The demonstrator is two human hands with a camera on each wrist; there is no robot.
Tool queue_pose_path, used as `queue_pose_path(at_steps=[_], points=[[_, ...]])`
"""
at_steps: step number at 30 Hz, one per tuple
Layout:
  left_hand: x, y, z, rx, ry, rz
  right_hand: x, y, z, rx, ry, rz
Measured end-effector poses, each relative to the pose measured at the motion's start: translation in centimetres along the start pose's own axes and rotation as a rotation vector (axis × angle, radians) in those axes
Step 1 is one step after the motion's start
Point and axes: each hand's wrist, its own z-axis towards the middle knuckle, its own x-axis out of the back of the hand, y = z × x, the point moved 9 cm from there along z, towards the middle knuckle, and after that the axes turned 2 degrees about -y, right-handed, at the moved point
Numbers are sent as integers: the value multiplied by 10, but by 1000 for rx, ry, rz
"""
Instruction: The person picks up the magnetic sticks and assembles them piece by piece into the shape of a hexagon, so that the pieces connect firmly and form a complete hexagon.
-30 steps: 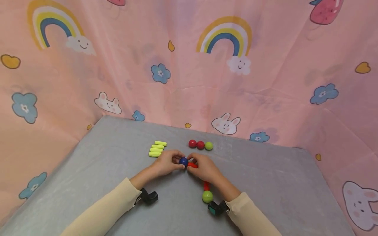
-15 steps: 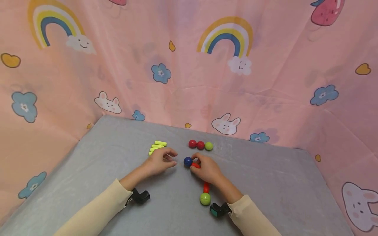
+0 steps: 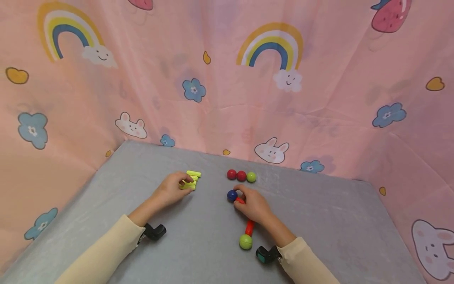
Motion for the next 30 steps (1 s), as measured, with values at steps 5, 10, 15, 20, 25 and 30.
queue_pose_path(at_steps=[5,10,15,20,25,30], points=[[2,-7,1,19,-4,48,3,4,-3,-23,37,-17],[0,-8,3,25,-20,90,7,10,-6,-70,85,-30],[-2,-8,4,33,-21,127,9,11,-8,-84,108,-28],[-3,-9,4,42,-24,134,8,10,-8,-74,107,-28],[-5,-9,4,35,-27,143,7,9,-8,-61,107,-19],[-7,-10,6,33,-33,172,7,8,-8,-48,111,-28]])
